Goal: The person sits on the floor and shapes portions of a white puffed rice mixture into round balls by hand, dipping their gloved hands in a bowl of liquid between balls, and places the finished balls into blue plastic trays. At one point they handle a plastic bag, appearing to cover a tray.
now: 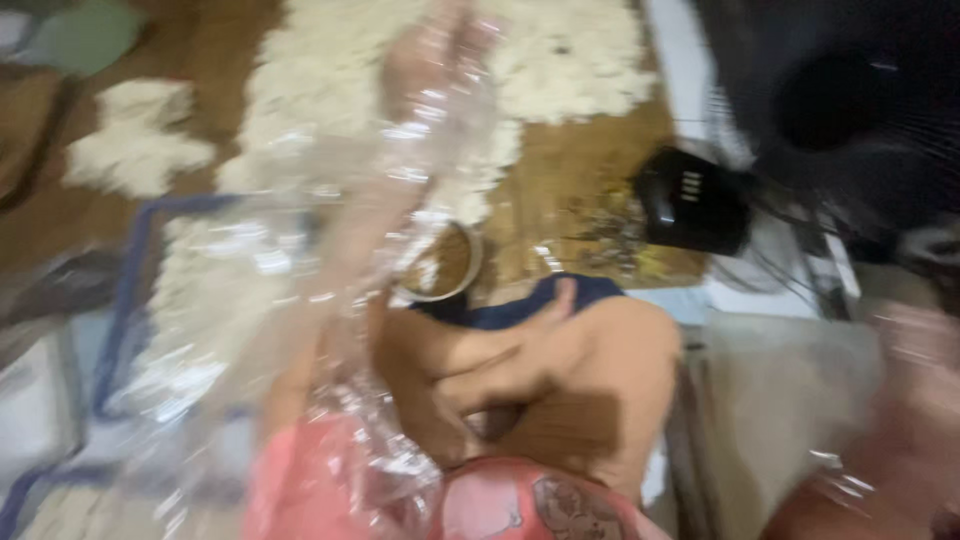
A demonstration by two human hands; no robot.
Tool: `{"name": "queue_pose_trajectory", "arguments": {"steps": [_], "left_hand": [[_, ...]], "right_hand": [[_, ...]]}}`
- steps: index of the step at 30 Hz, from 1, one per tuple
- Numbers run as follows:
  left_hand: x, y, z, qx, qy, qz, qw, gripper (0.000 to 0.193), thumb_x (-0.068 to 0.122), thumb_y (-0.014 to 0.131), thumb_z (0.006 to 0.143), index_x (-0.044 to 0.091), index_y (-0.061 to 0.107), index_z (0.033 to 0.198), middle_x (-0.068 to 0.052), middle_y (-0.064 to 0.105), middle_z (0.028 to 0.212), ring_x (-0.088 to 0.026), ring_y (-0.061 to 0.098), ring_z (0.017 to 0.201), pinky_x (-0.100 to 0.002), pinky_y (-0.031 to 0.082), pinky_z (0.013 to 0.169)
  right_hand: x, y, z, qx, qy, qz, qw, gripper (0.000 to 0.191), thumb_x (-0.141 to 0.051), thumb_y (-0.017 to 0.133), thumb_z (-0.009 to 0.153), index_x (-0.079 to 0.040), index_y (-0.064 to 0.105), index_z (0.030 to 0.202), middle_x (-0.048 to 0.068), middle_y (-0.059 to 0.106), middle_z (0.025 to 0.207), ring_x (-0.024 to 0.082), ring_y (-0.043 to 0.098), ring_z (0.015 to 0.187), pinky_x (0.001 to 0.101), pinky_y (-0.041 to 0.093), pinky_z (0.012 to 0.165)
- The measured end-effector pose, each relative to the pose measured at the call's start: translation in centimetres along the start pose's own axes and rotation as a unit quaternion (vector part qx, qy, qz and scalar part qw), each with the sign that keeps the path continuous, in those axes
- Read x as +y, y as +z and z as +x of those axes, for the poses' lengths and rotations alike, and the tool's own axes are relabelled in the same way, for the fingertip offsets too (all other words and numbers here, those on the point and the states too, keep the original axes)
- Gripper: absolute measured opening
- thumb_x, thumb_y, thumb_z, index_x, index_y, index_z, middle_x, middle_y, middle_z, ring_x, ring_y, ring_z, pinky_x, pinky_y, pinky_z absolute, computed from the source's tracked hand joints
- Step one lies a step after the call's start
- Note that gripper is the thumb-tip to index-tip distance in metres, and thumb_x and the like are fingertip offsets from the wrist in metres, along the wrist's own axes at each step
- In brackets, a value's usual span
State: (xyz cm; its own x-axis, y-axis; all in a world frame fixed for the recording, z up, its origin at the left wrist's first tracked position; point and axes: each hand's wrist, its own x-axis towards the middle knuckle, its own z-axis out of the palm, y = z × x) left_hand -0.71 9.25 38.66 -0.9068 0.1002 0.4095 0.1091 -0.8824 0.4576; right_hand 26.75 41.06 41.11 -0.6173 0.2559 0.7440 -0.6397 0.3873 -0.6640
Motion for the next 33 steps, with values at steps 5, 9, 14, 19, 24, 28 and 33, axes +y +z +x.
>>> {"name": "queue_pose_trajectory", "arguments": {"steps": [5,9,14,19,24,28,33], "left_hand": [[3.1,-2.1,-4.2,-0.011,-0.074,0.033,0.997,0.029,0.035,0.057,0.102,0.006,0.059,0.102,-0.007,0.058,0.092,-0.019,0.054,0.082,-0.035,0.046,0.075],[7.2,-5.5,-7.5,0.015,-0.098,0.067,0.993,0.035,0.039,0.055,0.100,0.006,0.061,0.107,-0.007,0.061,0.097,-0.019,0.057,0.086,-0.035,0.047,0.079],[9.5,-10.1,-11.6,0.075,-0.112,0.110,0.985,0.044,0.045,0.053,0.097,0.006,0.063,0.113,-0.007,0.065,0.102,-0.018,0.061,0.092,-0.034,0.050,0.083],[17.3,-16.4,-15.5,0.184,-0.095,0.204,0.957,0.053,0.051,0.051,0.095,0.006,0.065,0.118,-0.007,0.068,0.108,-0.018,0.064,0.097,-0.034,0.052,0.088],[29.8,-20.4,-21.2,0.319,-0.161,0.382,0.852,0.063,0.057,0.049,0.093,0.006,0.067,0.124,-0.008,0.072,0.113,-0.017,0.068,0.102,-0.033,0.054,0.092],[31.2,-20.9,-24.4,0.269,-0.154,0.619,0.721,0.075,0.051,0.070,0.085,0.002,0.057,0.141,-0.013,0.066,0.131,-0.026,0.062,0.119,-0.041,0.048,0.103],[28.3,-20.2,-27.8,0.174,-0.180,0.893,0.375,0.083,0.041,0.083,0.078,0.018,0.050,0.150,-0.009,0.059,0.152,-0.030,0.051,0.146,-0.047,0.034,0.122]], "right_hand": [[1.0,18.7,1.2,-0.273,0.004,-0.060,0.960,0.062,0.002,0.075,0.083,-0.003,0.053,0.141,0.025,0.040,0.156,0.038,0.055,0.134,0.0428,0.056,0.107],[0.8,29.1,2.4,-0.456,-0.120,0.047,0.880,0.084,-0.031,0.080,0.083,0.006,0.041,0.148,0.029,0.049,0.145,0.044,0.051,0.133,0.0509,0.043,0.108],[2.8,38.3,1.2,-0.594,-0.158,0.000,0.789,0.055,-0.041,0.077,0.082,-0.012,0.066,0.127,0.015,0.067,0.129,0.035,0.062,0.124,0.0461,0.048,0.108],[8.1,42.9,1.6,-0.555,-0.075,-0.171,0.810,0.035,-0.028,0.072,0.086,-0.015,0.074,0.119,0.012,0.070,0.123,0.033,0.066,0.111,0.0473,0.051,0.096],[11.2,47.4,2.1,-0.523,-0.084,-0.208,0.822,0.027,-0.032,0.076,0.095,-0.007,0.071,0.104,0.017,0.071,0.104,0.038,0.067,0.099,0.0503,0.053,0.086],[10.8,51.0,0.0,-0.564,-0.106,-0.127,0.809,0.022,-0.017,0.071,0.084,-0.006,0.066,0.103,0.020,0.067,0.095,0.041,0.064,0.093,0.0535,0.049,0.081],[10.3,52.0,-0.9,-0.564,-0.053,-0.075,0.821,0.022,-0.005,0.063,0.077,-0.002,0.059,0.098,0.019,0.062,0.094,0.038,0.060,0.090,0.0515,0.048,0.078]]}}
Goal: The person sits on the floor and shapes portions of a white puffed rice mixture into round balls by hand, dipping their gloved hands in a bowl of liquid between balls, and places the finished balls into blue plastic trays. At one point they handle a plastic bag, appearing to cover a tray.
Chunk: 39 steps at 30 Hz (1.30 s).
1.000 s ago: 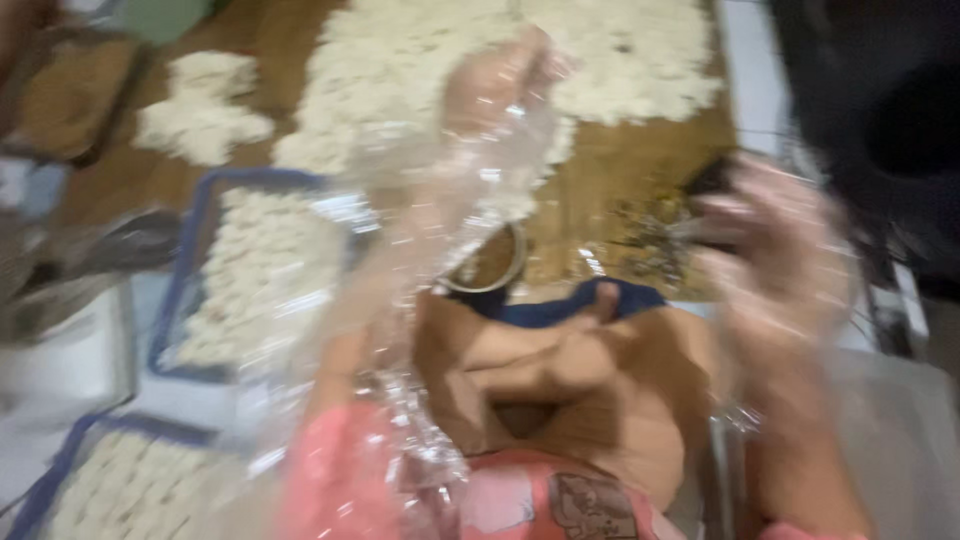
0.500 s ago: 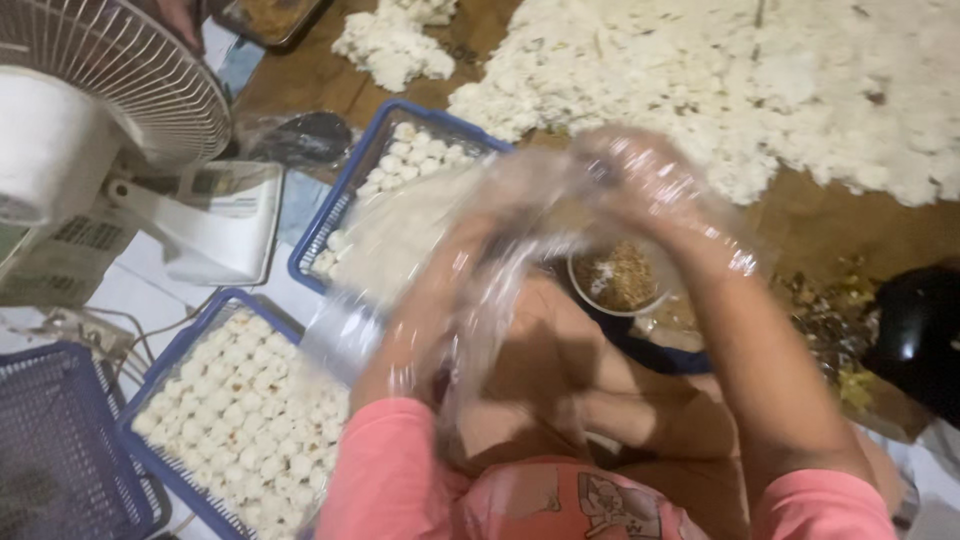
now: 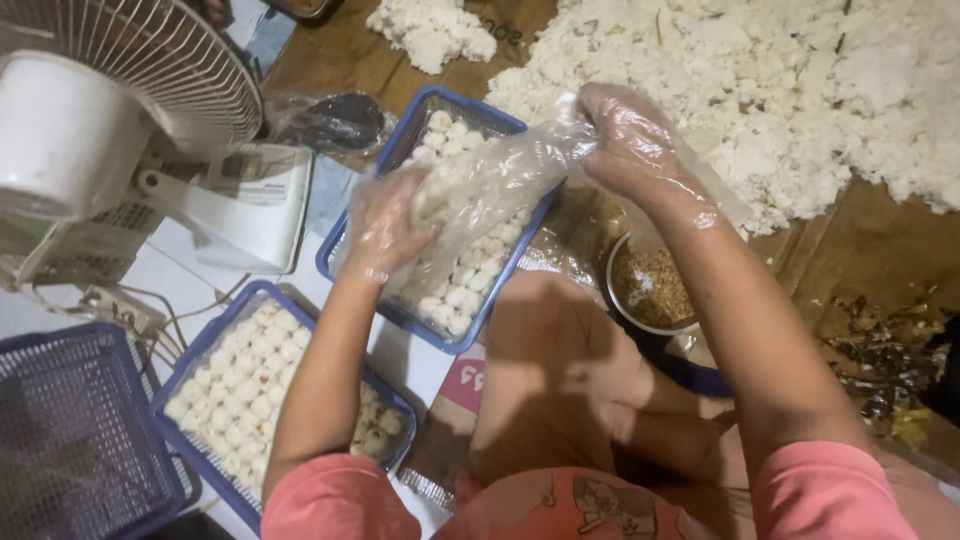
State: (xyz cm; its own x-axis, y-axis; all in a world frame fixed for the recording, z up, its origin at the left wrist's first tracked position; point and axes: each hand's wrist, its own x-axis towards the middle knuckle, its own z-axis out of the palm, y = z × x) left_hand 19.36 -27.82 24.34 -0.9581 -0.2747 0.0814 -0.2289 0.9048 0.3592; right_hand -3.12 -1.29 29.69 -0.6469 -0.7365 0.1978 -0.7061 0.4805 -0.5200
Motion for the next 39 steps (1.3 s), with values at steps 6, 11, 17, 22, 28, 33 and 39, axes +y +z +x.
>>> {"name": "queue_pose_trajectory", "arguments": {"steps": [6,11,17,22,28,33,39], "left_hand": [[1.9,2.7,-3.9,0.220,0.029,-0.006,0.975,0.137,0.070,0.083,0.044,0.001,0.039,0.154,-0.032,0.040,0.154,-0.047,0.034,0.142,-0.061,0.013,0.111],[2.5,4.2,-3.6,0.165,-0.111,-0.064,0.978,0.032,0.021,0.071,0.093,0.017,0.068,0.125,-0.008,0.074,0.121,-0.029,0.068,0.122,-0.052,0.026,0.135],[2.8,0.7,-4.1,0.259,-0.095,-0.210,0.938,0.073,0.033,0.082,0.073,-0.001,0.055,0.131,-0.025,0.063,0.123,-0.039,0.062,0.112,-0.044,0.045,0.104],[4.6,4.9,-1.5,0.283,0.015,-0.011,0.959,0.052,0.036,0.073,0.083,0.001,0.064,0.120,-0.017,0.072,0.108,-0.032,0.067,0.104,-0.052,0.030,0.113],[0.4,5.5,-0.9,0.254,-0.079,-0.259,0.928,0.008,0.001,0.058,0.100,0.004,0.060,0.108,-0.016,0.061,0.085,-0.031,0.058,0.075,-0.042,0.053,0.071],[4.1,2.6,1.2,0.242,0.140,0.019,0.960,0.026,-0.001,0.062,0.090,0.009,0.070,0.113,-0.012,0.067,0.084,-0.030,0.064,0.069,-0.044,0.051,0.062],[3.6,-3.8,0.4,0.022,0.125,-0.096,0.987,0.014,0.018,0.072,0.089,0.014,0.072,0.103,-0.006,0.073,0.087,-0.023,0.070,0.073,-0.037,0.056,0.064]], "right_hand": [[0.2,0.4,-0.3,0.000,0.048,0.187,0.981,0.016,-0.011,0.069,0.083,-0.006,0.060,0.095,0.007,0.056,0.092,0.023,0.056,0.089,0.0390,0.047,0.075],[0.7,0.2,0.4,-0.086,0.113,0.141,0.980,0.020,-0.013,0.077,0.080,-0.005,0.059,0.085,0.008,0.058,0.087,0.022,0.055,0.080,0.0372,0.046,0.067],[3.3,-1.1,0.9,-0.051,0.120,0.213,0.968,0.024,-0.001,0.080,0.069,-0.010,0.067,0.088,0.005,0.066,0.097,0.009,0.065,0.086,0.0276,0.062,0.070],[2.6,1.7,0.6,-0.096,0.154,0.261,0.948,0.015,-0.008,0.076,0.079,-0.006,0.062,0.083,0.010,0.065,0.091,0.017,0.065,0.077,0.0362,0.060,0.068],[1.3,-2.4,0.4,-0.083,0.115,-0.066,0.988,0.030,-0.019,0.085,0.078,-0.010,0.071,0.103,0.019,0.063,0.121,0.028,0.061,0.103,0.0429,0.053,0.093],[-6.4,-2.3,-0.7,0.005,-0.148,0.049,0.988,0.045,-0.021,0.082,0.078,-0.012,0.077,0.122,0.019,0.057,0.146,0.039,0.048,0.132,0.0521,0.037,0.108],[-8.5,-3.7,-1.4,-0.233,0.146,0.289,0.917,0.017,-0.021,0.067,0.089,-0.012,0.075,0.101,0.003,0.068,0.111,0.018,0.068,0.097,0.0313,0.062,0.072]]}}
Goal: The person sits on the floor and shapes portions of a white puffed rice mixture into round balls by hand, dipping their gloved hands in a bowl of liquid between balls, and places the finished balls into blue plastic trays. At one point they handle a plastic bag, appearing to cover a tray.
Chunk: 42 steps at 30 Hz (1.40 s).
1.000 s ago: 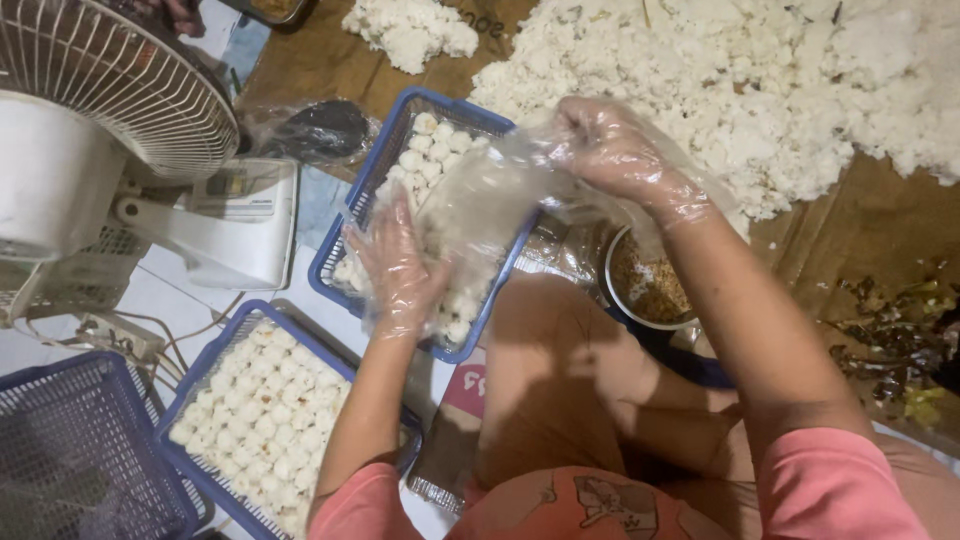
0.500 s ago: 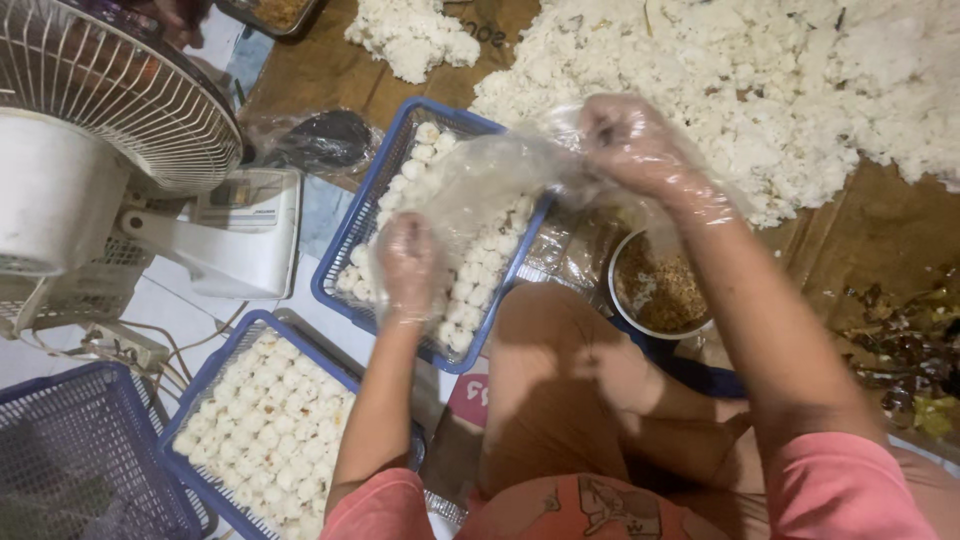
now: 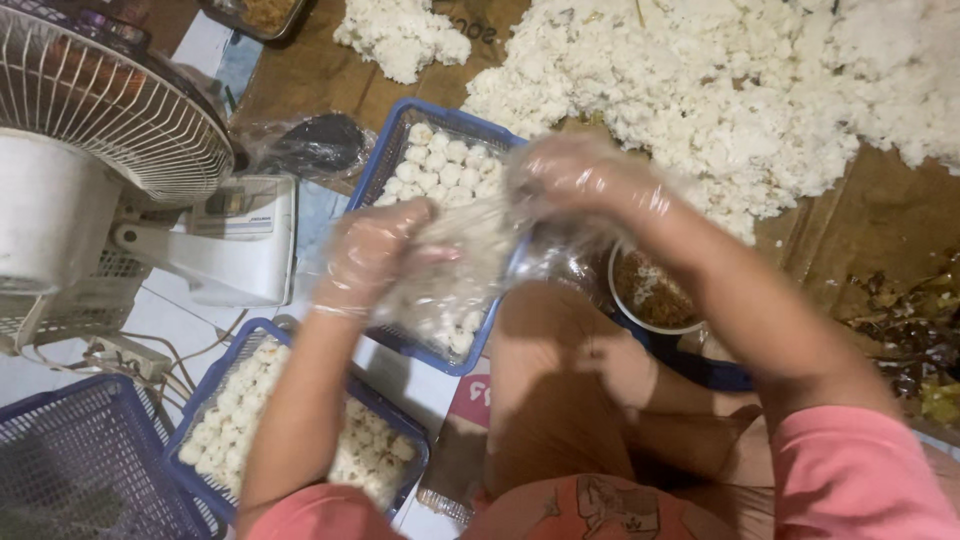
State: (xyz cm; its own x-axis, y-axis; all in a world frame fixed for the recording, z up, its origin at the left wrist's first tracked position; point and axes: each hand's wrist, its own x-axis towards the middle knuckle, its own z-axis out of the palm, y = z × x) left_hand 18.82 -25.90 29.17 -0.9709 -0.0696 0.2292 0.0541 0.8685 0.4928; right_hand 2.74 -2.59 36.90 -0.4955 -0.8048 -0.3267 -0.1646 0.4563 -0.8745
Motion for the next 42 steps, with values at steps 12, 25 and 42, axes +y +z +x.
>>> {"name": "queue_pose_trajectory", "arguments": {"steps": [12,25,42], "left_hand": [[-12.0,-1.6,-11.4,-0.039,-0.123,0.381,0.916,0.020,0.016,0.055,0.094,0.008,0.072,0.102,-0.018,0.072,0.096,-0.035,0.069,0.079,-0.048,0.056,0.070],[-5.5,-8.8,-16.0,0.300,0.015,0.397,0.867,0.016,-0.004,0.076,0.104,0.006,0.064,0.108,-0.013,0.070,0.115,-0.031,0.065,0.106,-0.046,0.050,0.084],[-3.0,7.1,-16.1,-0.337,-0.195,0.126,0.912,0.034,0.048,0.079,0.076,0.016,0.080,0.090,-0.012,0.057,0.144,-0.041,0.049,0.135,-0.062,0.038,0.103]], "right_hand": [[6.4,-1.8,9.7,0.203,-0.193,-0.361,0.889,0.026,-0.012,0.054,0.100,-0.012,0.079,0.104,0.015,0.073,0.089,0.027,0.069,0.081,0.0414,0.053,0.074],[3.1,-2.5,13.2,0.358,-0.385,-0.285,0.801,0.010,0.001,0.064,0.100,-0.009,0.065,0.102,0.012,0.067,0.090,0.028,0.066,0.082,0.0425,0.053,0.068],[21.8,3.8,15.9,0.172,-0.094,-0.133,0.972,0.037,-0.016,0.065,0.093,-0.010,0.067,0.130,0.017,0.067,0.131,0.035,0.066,0.116,0.0396,0.052,0.102]]}}
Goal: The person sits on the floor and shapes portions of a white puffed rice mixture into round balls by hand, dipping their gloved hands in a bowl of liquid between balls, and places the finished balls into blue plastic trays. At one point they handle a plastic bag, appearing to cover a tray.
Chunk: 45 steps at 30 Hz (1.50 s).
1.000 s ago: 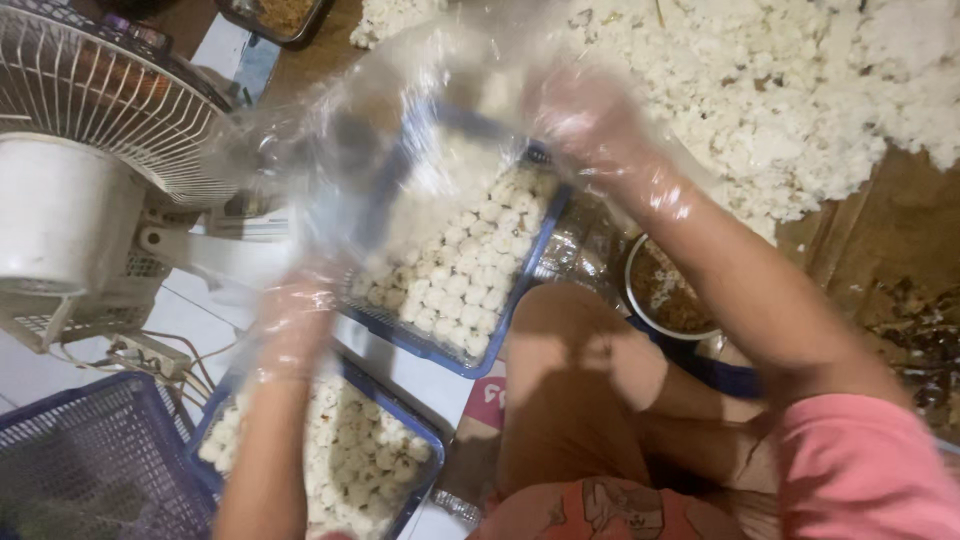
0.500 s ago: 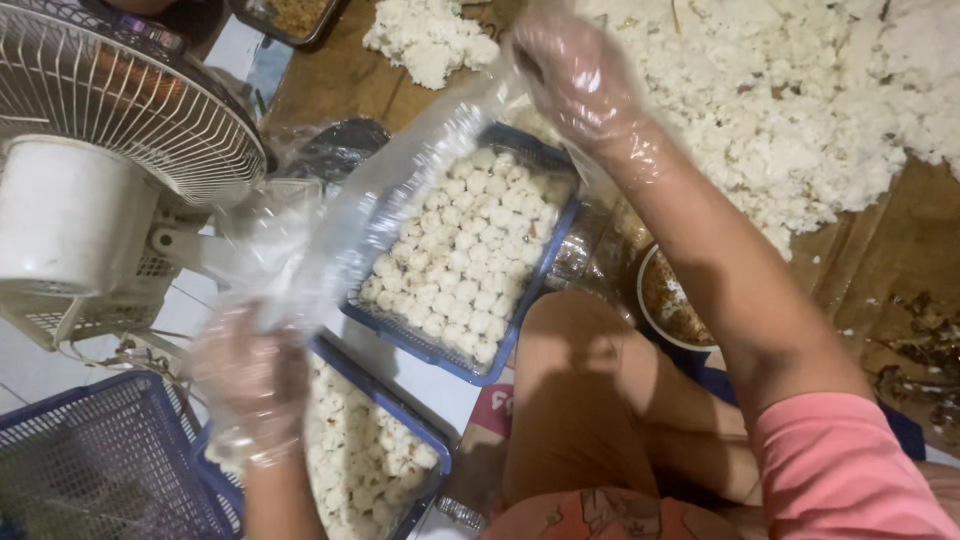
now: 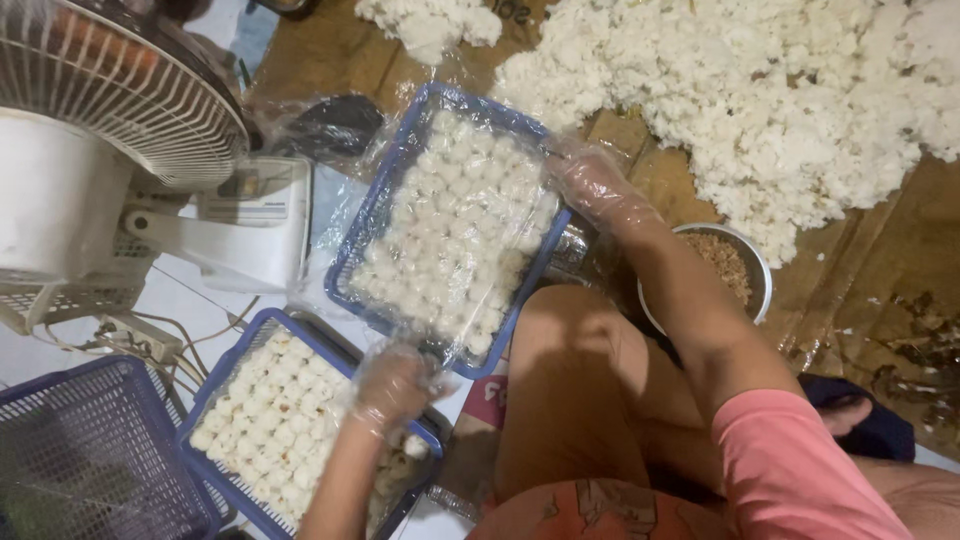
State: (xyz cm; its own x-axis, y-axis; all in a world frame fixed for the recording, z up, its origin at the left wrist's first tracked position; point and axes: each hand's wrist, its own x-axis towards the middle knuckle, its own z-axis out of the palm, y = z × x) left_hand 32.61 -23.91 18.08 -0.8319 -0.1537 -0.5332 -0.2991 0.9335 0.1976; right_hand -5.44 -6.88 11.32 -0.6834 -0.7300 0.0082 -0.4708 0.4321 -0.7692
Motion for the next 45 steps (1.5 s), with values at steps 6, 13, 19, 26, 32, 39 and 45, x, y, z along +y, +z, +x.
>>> {"name": "queue_pose_trajectory", "arguments": {"steps": [6,13,19,26,32,39,45], "left_hand": [[-1.6,-0.5,10.9,0.353,0.011,0.305,0.884,0.076,0.060,0.058,0.107,0.028,0.034,0.172,0.001,0.025,0.178,-0.019,0.017,0.166,-0.044,0.012,0.137],[3.8,6.1,15.8,0.140,-0.081,-0.033,0.986,0.087,0.070,0.049,0.094,0.035,0.011,0.164,-0.014,-0.008,0.172,-0.044,-0.014,0.155,-0.079,-0.008,0.112],[4.2,6.0,16.4,0.137,-0.099,-0.047,0.984,0.099,0.074,0.055,0.088,0.031,0.009,0.165,-0.021,-0.008,0.171,-0.050,-0.012,0.153,-0.079,-0.006,0.111],[2.3,8.1,10.1,0.112,-0.094,-0.038,0.989,0.100,0.062,0.062,0.082,0.034,0.010,0.163,-0.022,-0.001,0.169,-0.056,0.004,0.151,-0.073,0.015,0.116],[1.1,6.5,6.7,0.047,-0.062,0.087,0.993,0.085,0.044,0.065,0.093,0.024,0.020,0.161,-0.025,0.014,0.165,-0.045,0.024,0.150,-0.065,0.030,0.111],[2.7,-0.4,12.1,0.299,0.045,-0.292,0.907,0.044,0.022,0.062,0.096,0.002,0.060,0.135,-0.023,0.065,0.134,-0.036,0.062,0.126,-0.042,0.046,0.110],[5.4,-2.5,23.2,0.289,0.089,-0.286,0.909,0.033,0.022,0.060,0.100,0.001,0.067,0.124,-0.022,0.068,0.125,-0.037,0.065,0.118,-0.042,0.049,0.104]], "right_hand": [[-0.9,-0.6,-0.4,-0.052,-0.095,-0.078,0.991,0.030,-0.020,0.069,0.094,-0.007,0.069,0.120,0.016,0.066,0.131,0.035,0.061,0.123,0.0419,0.050,0.105],[-6.3,-8.0,-2.0,-0.008,0.249,-0.028,0.968,0.033,-0.032,0.062,0.105,-0.001,0.073,0.104,0.018,0.069,0.103,0.038,0.068,0.104,0.0509,0.053,0.097],[-7.0,-2.9,-4.2,0.031,-0.211,-0.221,0.952,0.033,-0.021,0.058,0.096,-0.014,0.070,0.126,0.014,0.059,0.125,0.032,0.050,0.129,0.0510,0.031,0.118],[-3.0,2.9,-2.4,-0.130,-0.010,-0.308,0.942,0.055,-0.030,0.059,0.088,-0.018,0.058,0.142,0.011,0.035,0.161,0.029,0.024,0.153,0.0613,0.005,0.123],[-1.3,3.9,-2.0,-0.066,-0.080,-0.279,0.955,0.053,-0.028,0.062,0.089,-0.017,0.060,0.141,0.013,0.038,0.160,0.029,0.031,0.149,0.0633,0.006,0.121],[6.7,-2.6,-7.2,0.166,-0.204,-0.134,0.955,0.054,-0.028,0.068,0.090,-0.002,0.058,0.136,0.021,0.053,0.144,0.035,0.047,0.137,0.0553,0.030,0.116],[18.7,-16.1,-16.2,0.371,0.053,-0.285,0.882,0.022,-0.003,0.067,0.095,-0.004,0.067,0.117,0.022,0.066,0.118,0.041,0.060,0.118,0.0504,0.052,0.105]]}}
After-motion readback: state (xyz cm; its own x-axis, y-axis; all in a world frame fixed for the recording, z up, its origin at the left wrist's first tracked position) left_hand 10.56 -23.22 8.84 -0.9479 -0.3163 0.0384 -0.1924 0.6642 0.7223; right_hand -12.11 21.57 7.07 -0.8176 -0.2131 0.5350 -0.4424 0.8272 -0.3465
